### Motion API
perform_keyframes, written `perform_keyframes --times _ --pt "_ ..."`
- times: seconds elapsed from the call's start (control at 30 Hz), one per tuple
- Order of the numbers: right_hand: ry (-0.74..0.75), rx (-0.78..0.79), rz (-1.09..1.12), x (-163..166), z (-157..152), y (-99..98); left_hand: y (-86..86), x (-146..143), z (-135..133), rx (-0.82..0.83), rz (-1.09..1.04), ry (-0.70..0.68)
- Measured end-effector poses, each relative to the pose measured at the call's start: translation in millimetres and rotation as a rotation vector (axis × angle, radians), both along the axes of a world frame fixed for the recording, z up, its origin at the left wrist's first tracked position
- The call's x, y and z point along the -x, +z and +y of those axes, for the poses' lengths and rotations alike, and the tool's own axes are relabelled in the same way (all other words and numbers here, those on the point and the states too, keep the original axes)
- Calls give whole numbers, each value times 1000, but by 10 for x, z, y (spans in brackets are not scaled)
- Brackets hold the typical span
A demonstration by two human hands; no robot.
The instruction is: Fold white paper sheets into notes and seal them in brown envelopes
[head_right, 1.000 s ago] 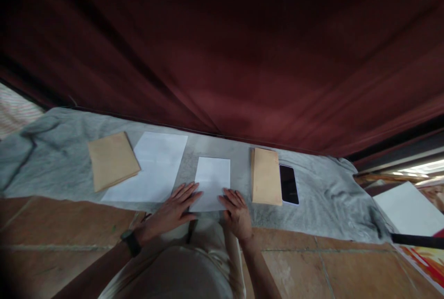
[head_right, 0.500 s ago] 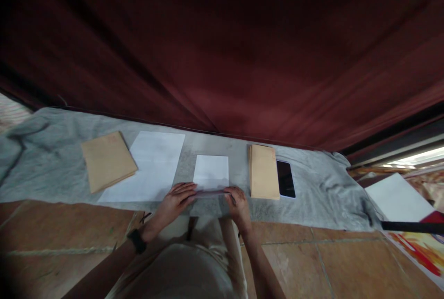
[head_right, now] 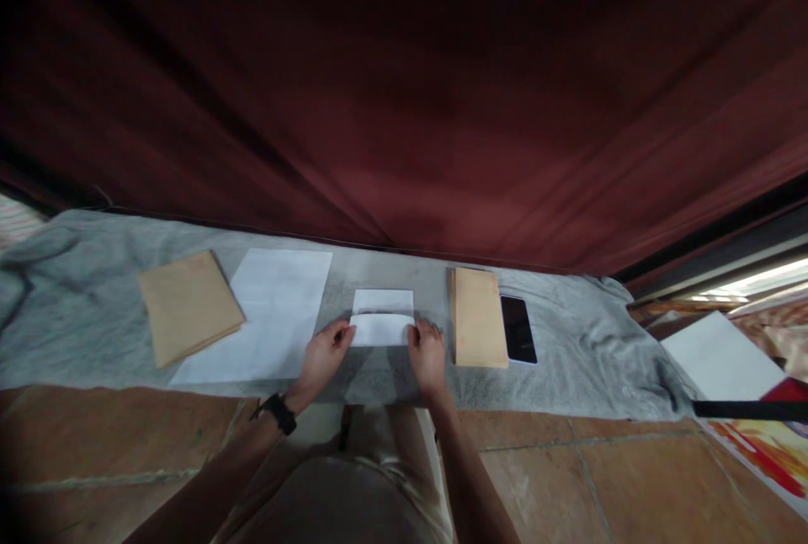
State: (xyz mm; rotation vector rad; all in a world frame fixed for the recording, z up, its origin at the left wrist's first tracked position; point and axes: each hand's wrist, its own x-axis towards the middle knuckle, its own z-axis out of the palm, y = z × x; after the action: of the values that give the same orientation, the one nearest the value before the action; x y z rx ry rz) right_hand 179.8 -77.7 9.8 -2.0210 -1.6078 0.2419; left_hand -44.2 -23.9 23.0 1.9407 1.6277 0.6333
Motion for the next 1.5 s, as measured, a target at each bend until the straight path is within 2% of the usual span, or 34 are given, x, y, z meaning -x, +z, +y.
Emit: perform_keyframes --times 0.3,0.6,0.97,1.37,1.5 --pt "-90 138 -152 45 250 44 125 -178 235 111 302 36" --pt "-156 230 -295 63 418 83 211 -274 301 65 502 18" --pt "-173 183 -374 68 599 68 192 -311 468 32 496 32" --pt "-195 190 -354 85 650 85 161 -361 494 23 532 61" --pt "-234 128 -335 107 612 121 154 -356 505 25 513 60"
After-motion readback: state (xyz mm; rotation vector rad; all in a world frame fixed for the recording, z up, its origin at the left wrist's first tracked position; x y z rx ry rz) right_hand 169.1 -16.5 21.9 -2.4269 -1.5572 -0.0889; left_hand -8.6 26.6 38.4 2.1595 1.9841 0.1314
